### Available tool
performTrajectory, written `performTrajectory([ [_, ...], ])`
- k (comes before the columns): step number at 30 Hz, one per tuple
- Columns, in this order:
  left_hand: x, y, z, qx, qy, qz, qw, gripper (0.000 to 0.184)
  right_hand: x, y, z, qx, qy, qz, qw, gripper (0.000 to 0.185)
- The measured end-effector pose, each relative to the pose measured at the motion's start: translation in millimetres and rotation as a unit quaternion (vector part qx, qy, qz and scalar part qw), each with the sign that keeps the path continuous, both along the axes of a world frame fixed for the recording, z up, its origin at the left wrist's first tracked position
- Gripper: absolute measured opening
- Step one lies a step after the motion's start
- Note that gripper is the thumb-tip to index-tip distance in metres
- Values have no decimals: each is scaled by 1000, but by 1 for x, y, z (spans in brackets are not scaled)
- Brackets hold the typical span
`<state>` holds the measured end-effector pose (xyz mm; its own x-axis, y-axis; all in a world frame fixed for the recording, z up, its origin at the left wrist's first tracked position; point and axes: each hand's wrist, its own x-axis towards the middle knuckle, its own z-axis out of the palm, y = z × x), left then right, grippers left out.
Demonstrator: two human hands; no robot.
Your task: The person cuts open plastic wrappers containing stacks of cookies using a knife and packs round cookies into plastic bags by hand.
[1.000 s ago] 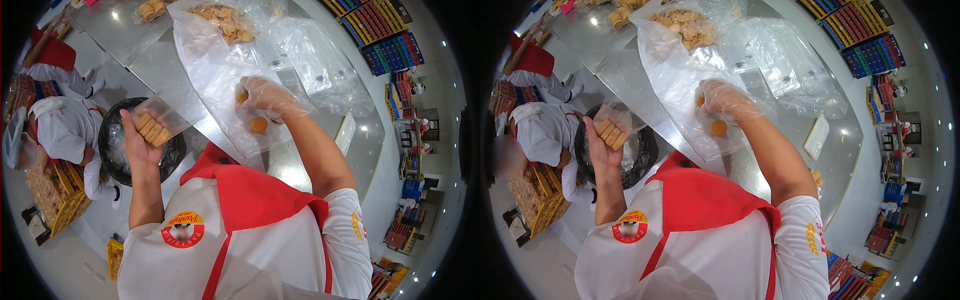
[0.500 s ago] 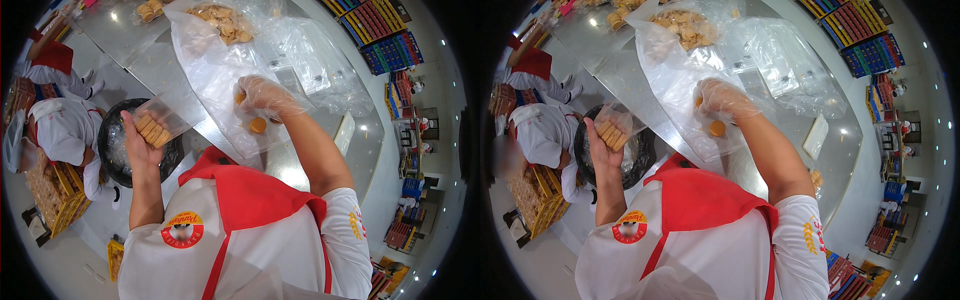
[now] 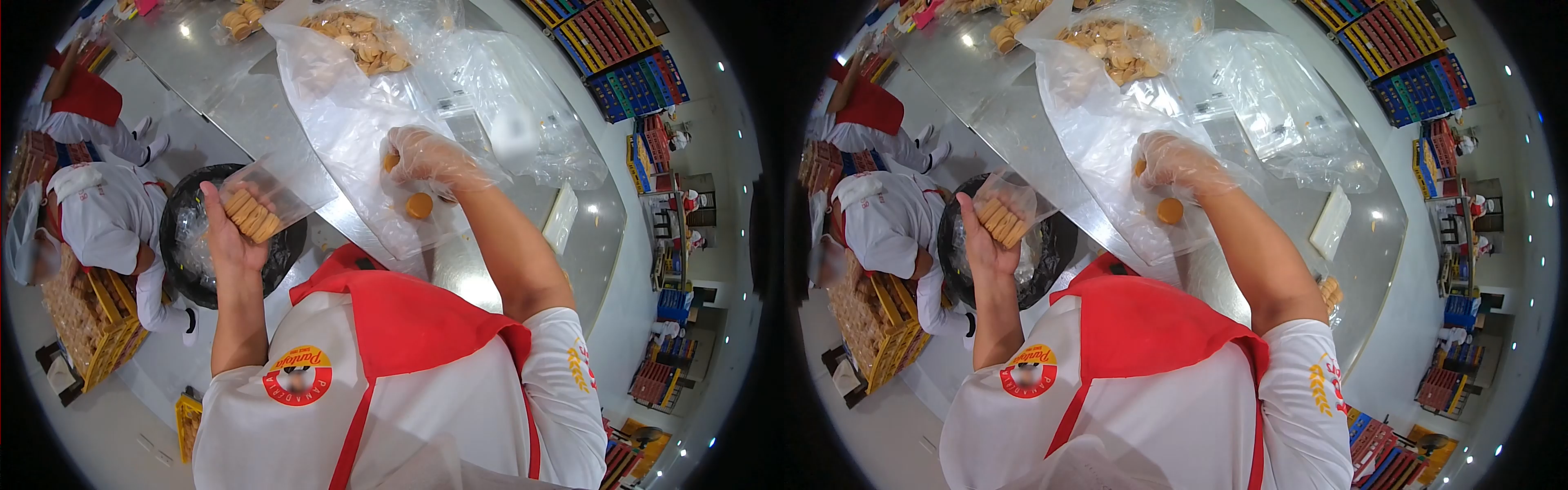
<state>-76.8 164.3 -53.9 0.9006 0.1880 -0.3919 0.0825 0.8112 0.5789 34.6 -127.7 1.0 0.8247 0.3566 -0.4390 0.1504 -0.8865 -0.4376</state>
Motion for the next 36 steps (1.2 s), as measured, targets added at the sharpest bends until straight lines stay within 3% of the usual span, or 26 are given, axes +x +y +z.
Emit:
performTrajectory([
  [6, -2, 1, 0, -4, 2, -1, 1000, 58, 1, 4, 7, 4, 53, -23, 998, 40],
  [12, -3, 4, -2, -11, 2, 6, 1000, 58, -7, -5, 12, -7, -70, 41, 997, 40],
  [21, -1, 4, 7, -36, 18, 17, 999, 55, -40, -52, 51, 40, -288, -175, 941, 22],
  [24, 2, 9, -8, -61, -42, -60, 995, 53, -73, -58, 49, 68, -252, -210, 942, 19],
  [26, 6, -4, 4, -44, -6, -39, 998, 55, -105, -53, 53, 41, -310, -189, 931, 22],
  [27, 8, -9, 10, -35, 11, -29, 999, 55, -119, -50, 53, 93, -316, -189, 925, 24],
  [28, 10, -9, 4, -47, -43, -76, 995, 57, -133, -49, 53, 144, -321, -188, 917, 26],
  [31, 16, -26, 17, -83, -42, -102, 990, 58, -164, -60, 18, 191, -307, -235, 902, 32],
  [36, 42, -44, -2, -79, -226, -191, 952, 42, -213, -70, -11, 228, -317, -319, 864, 33],
])
